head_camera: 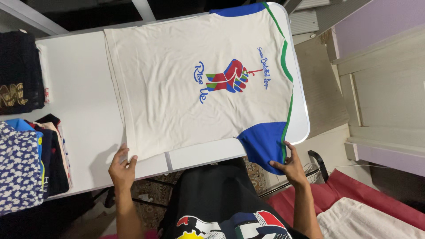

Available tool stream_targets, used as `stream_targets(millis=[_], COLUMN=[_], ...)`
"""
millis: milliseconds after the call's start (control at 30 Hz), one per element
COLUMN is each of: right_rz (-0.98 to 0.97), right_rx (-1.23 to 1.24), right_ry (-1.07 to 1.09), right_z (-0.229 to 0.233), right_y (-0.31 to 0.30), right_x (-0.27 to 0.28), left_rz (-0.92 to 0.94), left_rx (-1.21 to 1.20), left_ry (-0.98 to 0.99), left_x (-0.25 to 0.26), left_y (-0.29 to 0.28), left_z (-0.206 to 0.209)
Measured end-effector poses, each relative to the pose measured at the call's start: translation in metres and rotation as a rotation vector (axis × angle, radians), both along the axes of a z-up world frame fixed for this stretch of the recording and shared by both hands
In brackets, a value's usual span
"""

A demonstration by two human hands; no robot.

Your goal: The person retrieves a shirt from a closet shelf and folds it neatly on a white table.

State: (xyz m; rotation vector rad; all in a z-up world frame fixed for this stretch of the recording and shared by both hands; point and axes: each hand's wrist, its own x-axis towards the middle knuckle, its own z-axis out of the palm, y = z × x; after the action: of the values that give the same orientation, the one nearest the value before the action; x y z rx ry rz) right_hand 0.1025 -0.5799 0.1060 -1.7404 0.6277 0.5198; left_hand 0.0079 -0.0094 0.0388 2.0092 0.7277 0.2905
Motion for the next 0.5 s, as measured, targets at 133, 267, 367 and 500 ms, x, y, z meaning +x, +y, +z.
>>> stream_targets(millis=[133,267,367,500], right_rz=[0.062,0.052,-0.006,-0.096], right_rx=[0.031,0.082,0.179,0.370], right_ry=[0.020,-0.033,-0.055,-0.109], right_z=[0.004,-0.010,-0.027,-0.033], right_y=[-0.001,-0.014,-0.031,-0.050], right_x=[0.003,-0.002,-0.001,0.020], left_rz=[-0.164,-0.236,-0.161,-0.221], left_rx=[-0.022,0.361,0.328,0.294], left_ry=[0.026,0.089,0.125,-0.054], left_x=[-0.001,0.001,0.008,0.018], left_y=[0.005,0.012,0.012,0.021], left_z=[0.000,0.008,0.012,0.028])
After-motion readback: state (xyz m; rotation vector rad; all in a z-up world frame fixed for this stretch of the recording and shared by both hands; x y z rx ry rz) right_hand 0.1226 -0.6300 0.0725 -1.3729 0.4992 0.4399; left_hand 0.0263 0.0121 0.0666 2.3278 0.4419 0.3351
